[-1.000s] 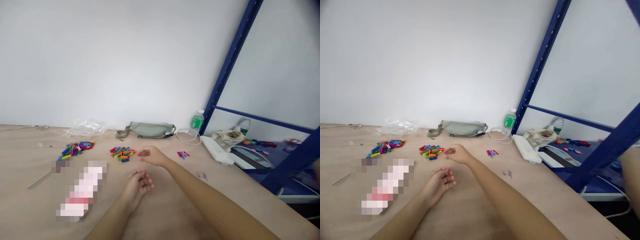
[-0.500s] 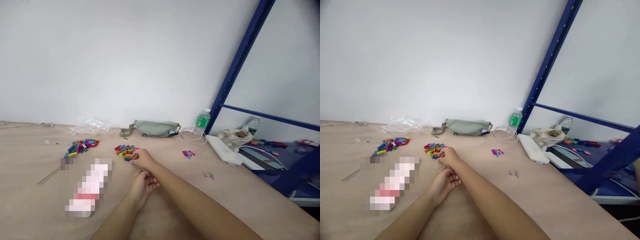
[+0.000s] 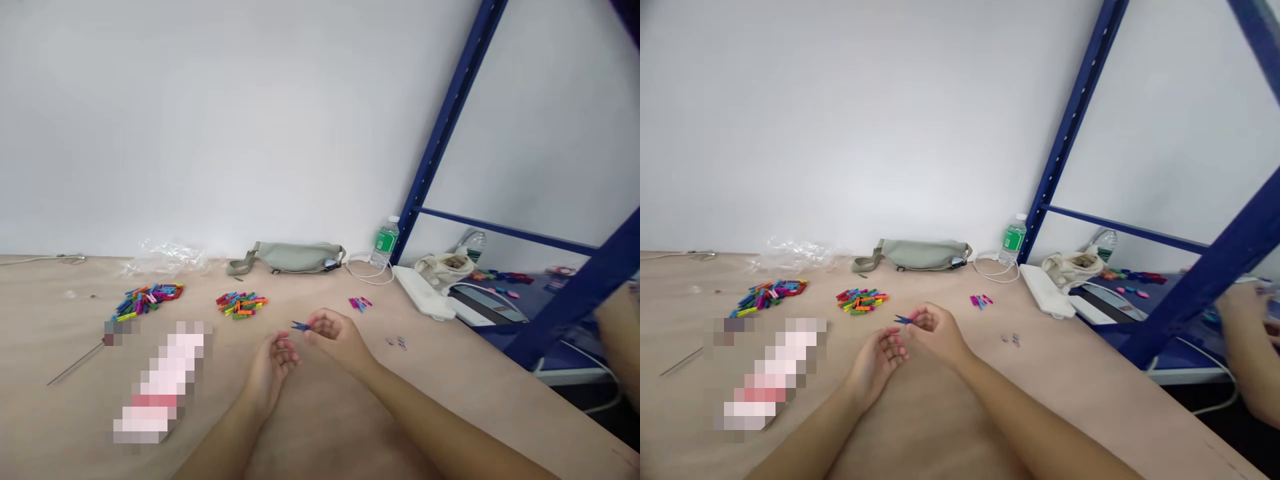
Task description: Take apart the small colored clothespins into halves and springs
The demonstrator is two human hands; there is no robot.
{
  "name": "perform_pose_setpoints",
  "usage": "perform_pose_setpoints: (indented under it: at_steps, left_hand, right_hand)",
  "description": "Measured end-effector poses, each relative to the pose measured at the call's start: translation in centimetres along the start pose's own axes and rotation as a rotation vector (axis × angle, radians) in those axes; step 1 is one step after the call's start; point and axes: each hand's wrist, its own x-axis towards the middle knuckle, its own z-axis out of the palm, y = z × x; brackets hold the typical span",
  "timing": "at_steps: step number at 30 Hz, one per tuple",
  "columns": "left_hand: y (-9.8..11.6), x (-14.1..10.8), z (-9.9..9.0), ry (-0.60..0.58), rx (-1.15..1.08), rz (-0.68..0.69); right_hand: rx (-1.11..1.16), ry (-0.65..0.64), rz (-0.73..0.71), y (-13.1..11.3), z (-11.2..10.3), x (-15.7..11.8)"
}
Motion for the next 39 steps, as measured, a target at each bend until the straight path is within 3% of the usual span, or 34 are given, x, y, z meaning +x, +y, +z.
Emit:
perform_pose_setpoints:
  at_steps: [4, 8, 13, 16, 21, 29, 35, 39]
  left_hand:
    - [-0.1, -0.4, 0.2, -0.079, 0.122, 0.032]
    - [-0.6, -1.0, 0.5, -0.16, 0.334, 0.069]
    - [-0.5, -2.0, 1.3, -0.235, 0.549, 0.036]
    - [-0.2, -2.4, 1.8, -0.32, 0.605, -0.006]
    - [-0.2, -2.2, 1.5, -0.26, 0.619, 0.012]
    - [-0.5, -1.9, 1.0, -0.191, 0.626, 0.065]
    - [-0.4, -2.0, 0.7, -0.253, 0.654, 0.036]
    - [-0.4, -2.0, 0.6, -0.283, 0.663, 0.006]
  right_hand:
    - [0.124, 0.07, 0.057, 0.0, -2.5, -3.5]
    - [0.154, 0.044, 0.09, 0.5, -3.0, -5.3]
    - [0.077, -0.053, -0.05, 0.2, -2.4, -6.2]
    - [-0.038, -0.039, -0.124, -0.5, -2.1, -6.7]
    - [-0.009, -0.002, -0.114, -1.0, -1.9, -7.2]
    - [-0.258, -0.055, -0.045, -1.0, -2.4, -7.2]
    - [-0.401, -0.202, -0.145, -1.1, -2.7, -7.3]
    - [-0.438, -0.234, -0.179, -1.0, -2.6, -7.4]
